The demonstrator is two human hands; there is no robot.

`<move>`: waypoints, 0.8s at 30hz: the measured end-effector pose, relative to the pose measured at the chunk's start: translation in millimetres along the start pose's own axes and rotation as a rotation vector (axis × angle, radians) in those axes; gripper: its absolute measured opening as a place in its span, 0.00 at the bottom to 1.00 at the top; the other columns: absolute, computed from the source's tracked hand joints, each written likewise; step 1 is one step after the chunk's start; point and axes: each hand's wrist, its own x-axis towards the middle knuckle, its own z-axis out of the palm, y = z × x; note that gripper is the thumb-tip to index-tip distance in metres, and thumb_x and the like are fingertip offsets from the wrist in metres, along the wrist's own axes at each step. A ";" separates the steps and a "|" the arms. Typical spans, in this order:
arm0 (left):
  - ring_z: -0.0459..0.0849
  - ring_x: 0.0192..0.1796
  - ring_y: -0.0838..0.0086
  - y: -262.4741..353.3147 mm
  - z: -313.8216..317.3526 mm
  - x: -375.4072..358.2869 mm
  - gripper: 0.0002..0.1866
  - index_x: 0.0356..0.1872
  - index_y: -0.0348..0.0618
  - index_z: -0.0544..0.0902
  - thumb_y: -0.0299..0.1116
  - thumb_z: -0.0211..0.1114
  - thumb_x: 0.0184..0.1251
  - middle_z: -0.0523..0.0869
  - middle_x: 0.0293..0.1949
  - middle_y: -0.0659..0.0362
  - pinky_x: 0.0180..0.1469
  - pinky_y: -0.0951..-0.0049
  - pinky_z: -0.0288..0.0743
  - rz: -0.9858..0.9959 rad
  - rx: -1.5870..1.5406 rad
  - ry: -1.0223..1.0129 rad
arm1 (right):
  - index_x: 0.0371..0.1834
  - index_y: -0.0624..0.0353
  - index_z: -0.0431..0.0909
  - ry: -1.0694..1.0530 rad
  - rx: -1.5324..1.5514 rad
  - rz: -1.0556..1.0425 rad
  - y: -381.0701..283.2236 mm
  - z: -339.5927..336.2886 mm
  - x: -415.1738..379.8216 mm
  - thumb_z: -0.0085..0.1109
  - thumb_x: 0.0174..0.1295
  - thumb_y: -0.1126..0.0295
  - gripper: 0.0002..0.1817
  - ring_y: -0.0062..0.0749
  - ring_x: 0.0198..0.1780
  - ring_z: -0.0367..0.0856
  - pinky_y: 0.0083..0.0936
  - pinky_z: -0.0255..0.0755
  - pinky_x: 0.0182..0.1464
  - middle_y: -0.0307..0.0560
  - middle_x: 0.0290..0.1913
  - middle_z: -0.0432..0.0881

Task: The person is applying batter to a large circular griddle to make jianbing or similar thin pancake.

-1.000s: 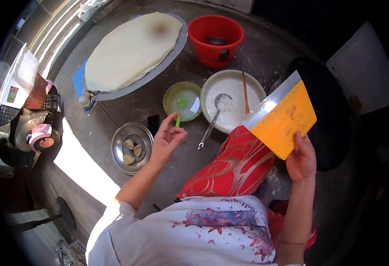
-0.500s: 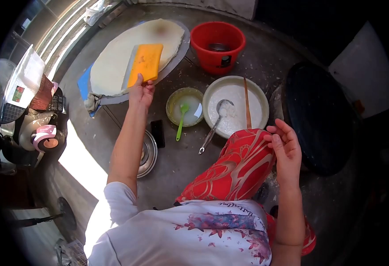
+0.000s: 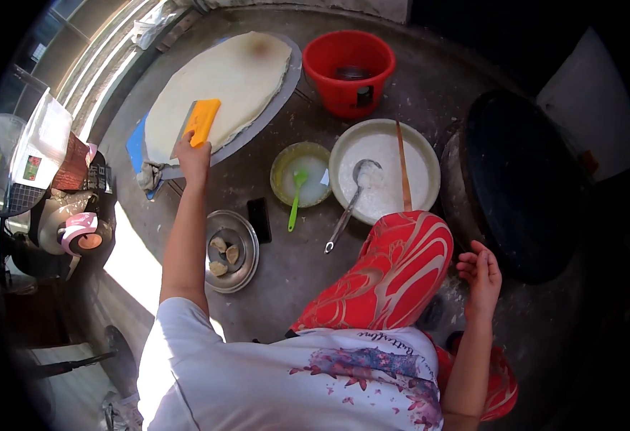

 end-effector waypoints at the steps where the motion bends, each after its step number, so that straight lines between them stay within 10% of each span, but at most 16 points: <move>1: 0.71 0.45 0.60 28.6 -21.0 -14.3 0.23 0.52 0.46 0.72 0.26 0.58 0.49 0.74 0.46 0.51 0.44 0.67 0.69 0.284 0.161 -0.072 | 0.51 0.59 0.71 -0.003 0.005 0.028 3.2 -2.3 1.2 0.44 0.66 0.59 0.18 0.17 0.32 0.75 0.14 0.67 0.35 0.38 0.33 0.78; 3: 0.70 0.49 0.59 42.6 -30.1 -18.0 0.26 0.51 0.47 0.73 0.24 0.58 0.44 0.74 0.48 0.57 0.46 0.65 0.67 0.681 0.413 -0.155 | 0.50 0.58 0.71 -0.004 0.014 0.042 9.0 -5.3 4.5 0.44 0.65 0.58 0.18 0.17 0.32 0.75 0.14 0.67 0.35 0.38 0.32 0.78; 9: 0.71 0.48 0.66 44.5 -20.9 -2.6 0.22 0.48 0.49 0.75 0.27 0.57 0.47 0.76 0.46 0.61 0.44 0.66 0.65 1.016 0.561 -0.137 | 0.49 0.58 0.72 0.012 0.029 0.058 12.0 -7.0 2.4 0.45 0.65 0.59 0.17 0.17 0.31 0.75 0.15 0.68 0.35 0.38 0.32 0.78; 24: 0.69 0.54 0.66 20.3 -41.4 12.5 0.22 0.46 0.54 0.78 0.40 0.66 0.46 0.77 0.47 0.62 0.55 0.62 0.59 0.746 0.331 -0.324 | 0.45 0.57 0.75 0.032 0.037 0.109 37.8 -13.8 2.1 0.49 0.63 0.60 0.14 0.16 0.30 0.75 0.13 0.68 0.33 0.38 0.30 0.79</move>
